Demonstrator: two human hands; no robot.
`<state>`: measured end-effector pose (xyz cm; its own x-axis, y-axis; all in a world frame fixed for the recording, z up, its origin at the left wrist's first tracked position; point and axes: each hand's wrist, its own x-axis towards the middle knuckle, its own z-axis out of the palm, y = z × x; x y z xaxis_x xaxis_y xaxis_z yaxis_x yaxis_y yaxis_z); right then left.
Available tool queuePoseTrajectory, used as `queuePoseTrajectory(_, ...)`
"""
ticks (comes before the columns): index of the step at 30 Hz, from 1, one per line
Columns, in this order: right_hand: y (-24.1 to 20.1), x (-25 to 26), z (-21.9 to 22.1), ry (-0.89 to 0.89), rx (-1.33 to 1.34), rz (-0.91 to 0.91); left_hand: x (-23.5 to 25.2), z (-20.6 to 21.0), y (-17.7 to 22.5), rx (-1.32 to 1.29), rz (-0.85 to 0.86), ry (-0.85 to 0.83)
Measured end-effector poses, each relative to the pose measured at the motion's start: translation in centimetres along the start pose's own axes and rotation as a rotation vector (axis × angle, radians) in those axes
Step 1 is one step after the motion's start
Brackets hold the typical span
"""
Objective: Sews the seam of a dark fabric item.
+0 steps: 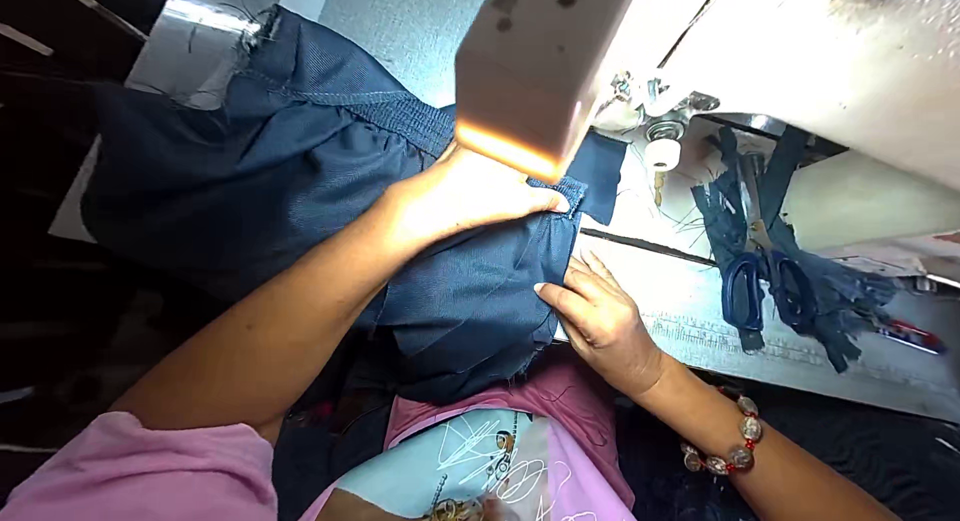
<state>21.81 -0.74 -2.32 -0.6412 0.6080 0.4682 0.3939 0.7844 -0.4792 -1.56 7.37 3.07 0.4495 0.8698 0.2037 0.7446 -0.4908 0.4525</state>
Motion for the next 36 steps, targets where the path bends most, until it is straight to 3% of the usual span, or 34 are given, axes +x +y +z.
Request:
queuePoseTrajectory(20, -0.2, -0.2, 0.3, 0.021, -0.013, -0.003, 2.6, 2.0, 0.0, -0.158, -0.187, -0.089)
queuePoseTrajectory(23, -0.2, -0.2, 0.3, 0.009, -0.034, -0.03, 2.1, 2.6, -0.3, -0.155, -0.154, 0.01)
queuePoseTrajectory(29, -0.3, -0.1, 0.5, 0.022, -0.067, -0.059, 1.1, 3.4, -0.4, -0.106, 0.121, 0.129)
queuePoseTrajectory(33, -0.3, -0.1, 0.5, 0.021, -0.08, -0.066, 1.1, 2.9, 0.5, -0.095, 0.112, 0.096)
queuePoseTrajectory(36, -0.3, -0.1, 0.5, 0.021, -0.083, -0.072, 1.5, 2.5, 1.4, -0.103, 0.011, 0.079)
